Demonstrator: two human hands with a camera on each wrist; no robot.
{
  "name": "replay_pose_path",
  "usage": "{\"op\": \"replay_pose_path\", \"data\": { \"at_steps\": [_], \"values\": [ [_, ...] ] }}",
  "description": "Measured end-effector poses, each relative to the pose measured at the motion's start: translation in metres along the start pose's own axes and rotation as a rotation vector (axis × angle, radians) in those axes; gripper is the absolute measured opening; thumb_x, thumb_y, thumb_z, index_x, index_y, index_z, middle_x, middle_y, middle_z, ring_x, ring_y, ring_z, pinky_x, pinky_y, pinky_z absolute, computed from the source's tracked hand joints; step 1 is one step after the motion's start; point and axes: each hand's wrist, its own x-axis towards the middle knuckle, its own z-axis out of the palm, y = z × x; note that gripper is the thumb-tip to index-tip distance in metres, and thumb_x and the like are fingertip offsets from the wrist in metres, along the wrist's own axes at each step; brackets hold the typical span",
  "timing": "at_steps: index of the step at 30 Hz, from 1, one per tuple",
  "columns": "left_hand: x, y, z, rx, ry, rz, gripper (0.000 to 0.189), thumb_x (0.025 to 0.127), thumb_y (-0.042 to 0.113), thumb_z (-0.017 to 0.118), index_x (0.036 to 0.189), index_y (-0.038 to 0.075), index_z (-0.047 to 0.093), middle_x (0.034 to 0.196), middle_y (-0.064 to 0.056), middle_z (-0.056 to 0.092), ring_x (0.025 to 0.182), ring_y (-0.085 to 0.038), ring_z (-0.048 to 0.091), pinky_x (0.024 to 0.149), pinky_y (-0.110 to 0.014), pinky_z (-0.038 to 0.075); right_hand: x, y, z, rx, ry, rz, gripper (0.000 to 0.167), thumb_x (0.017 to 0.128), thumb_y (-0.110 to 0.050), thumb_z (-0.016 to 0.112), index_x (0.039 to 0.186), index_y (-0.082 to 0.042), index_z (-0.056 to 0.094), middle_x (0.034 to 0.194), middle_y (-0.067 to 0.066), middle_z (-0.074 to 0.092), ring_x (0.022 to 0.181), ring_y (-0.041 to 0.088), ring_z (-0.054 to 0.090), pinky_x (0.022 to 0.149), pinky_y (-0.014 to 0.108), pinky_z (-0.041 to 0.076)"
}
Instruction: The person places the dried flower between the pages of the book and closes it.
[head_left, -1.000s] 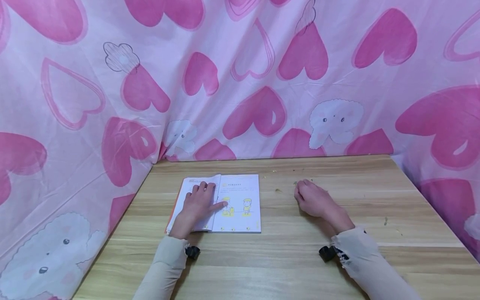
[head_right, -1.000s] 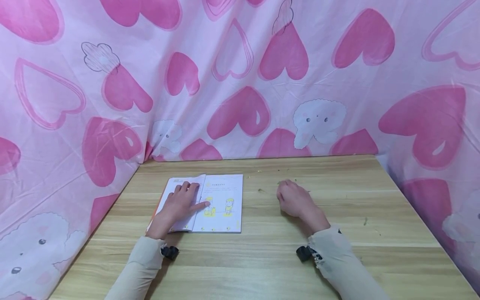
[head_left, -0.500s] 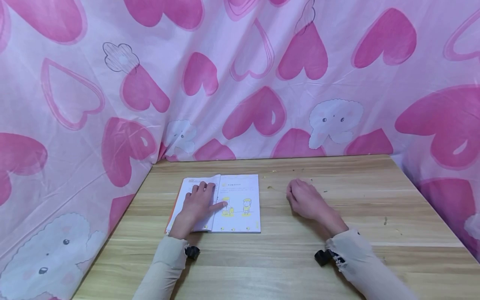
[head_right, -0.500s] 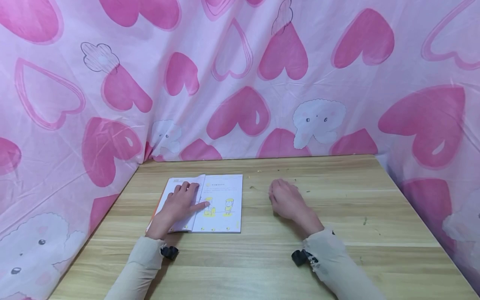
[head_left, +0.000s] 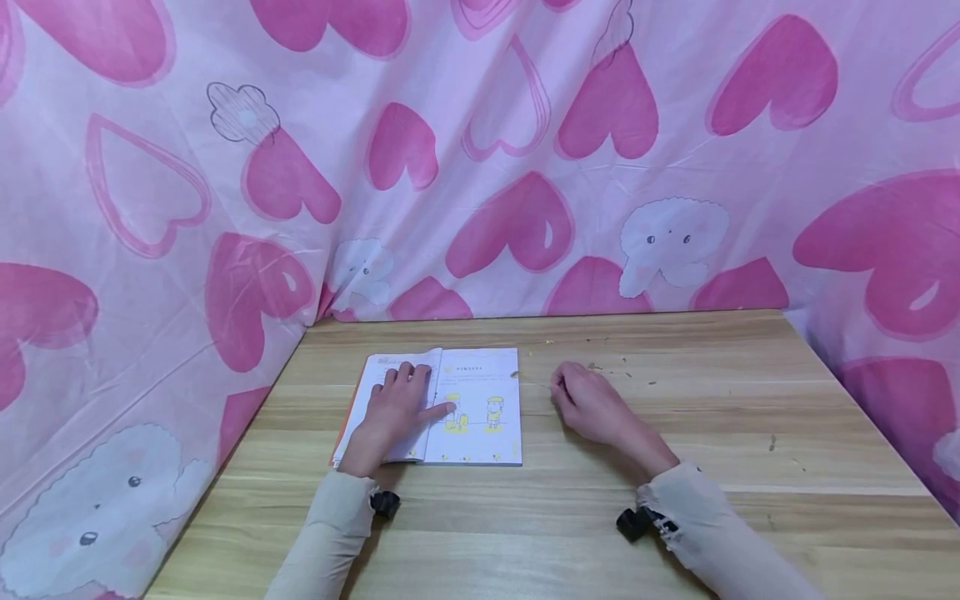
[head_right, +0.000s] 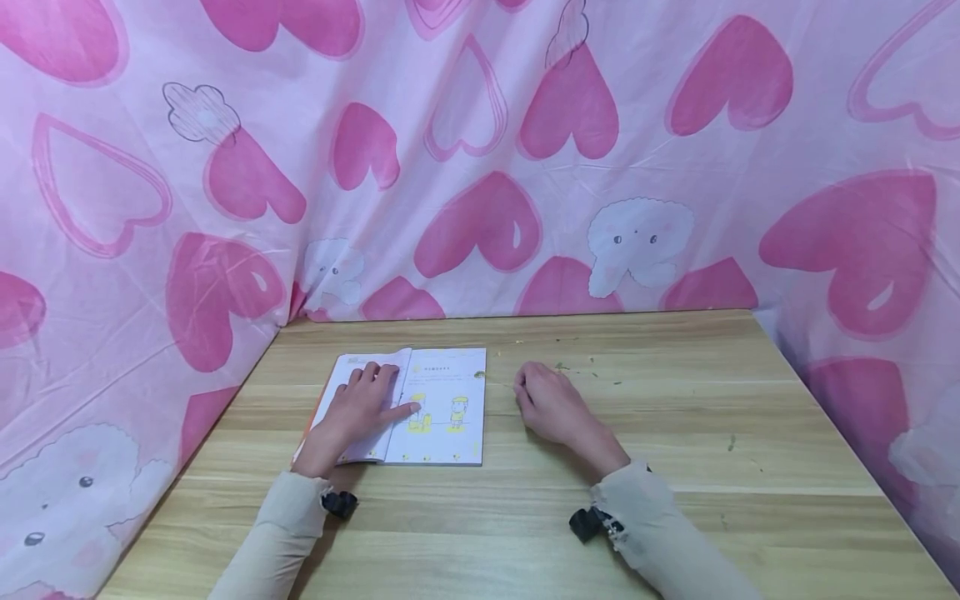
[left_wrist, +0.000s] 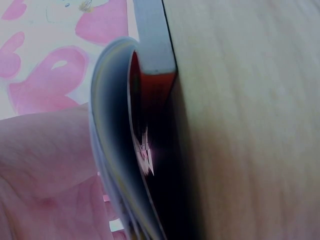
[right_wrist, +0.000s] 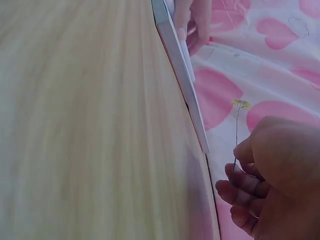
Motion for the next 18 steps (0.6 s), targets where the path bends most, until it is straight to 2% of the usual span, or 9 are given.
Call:
{"op": "replay_pose_path", "data": {
  "at_steps": [7, 13, 18],
  "values": [
    [-0.001, 0.000, -0.001, -0.010, -0.005, 0.003, 0.085, 0.095, 0.065, 0.074, 0.156, 0.010, 0.049, 0.144, -0.020, 0.055, 0.128, -0.041, 0.052, 0.105, -0.065, 0.048, 0.007, -0.016, 0.008, 0.031, -0.037, 0.021, 0.004, 0.109, -0.014, 0.060, 0.109, -0.011, 0.063, 0.097, -0.001, 0.062, 0.086, 0.014, 0.058, 0.080, 0.033, 0.053],
    [-0.001, 0.001, -0.002, -0.009, -0.005, -0.001, 0.086, 0.096, 0.064, 0.074, 0.156, 0.010, 0.048, 0.143, -0.019, 0.055, 0.127, -0.040, 0.051, 0.105, -0.064, 0.048, 0.011, -0.029, 0.014, 0.052, -0.034, 0.010, 0.004, 0.108, -0.013, 0.060, 0.108, -0.011, 0.063, 0.096, -0.001, 0.061, 0.087, 0.014, 0.057, 0.080, 0.033, 0.052],
    [-0.001, 0.000, -0.001, -0.006, -0.001, -0.002, 0.086, 0.095, 0.064, 0.074, 0.157, 0.010, 0.048, 0.143, -0.018, 0.055, 0.127, -0.039, 0.051, 0.105, -0.064, 0.049, 0.018, -0.038, 0.023, 0.065, -0.051, 0.032, 0.004, 0.110, -0.016, 0.060, 0.107, -0.013, 0.062, 0.097, -0.002, 0.060, 0.088, 0.014, 0.056, 0.079, 0.031, 0.050]
  ]
}}
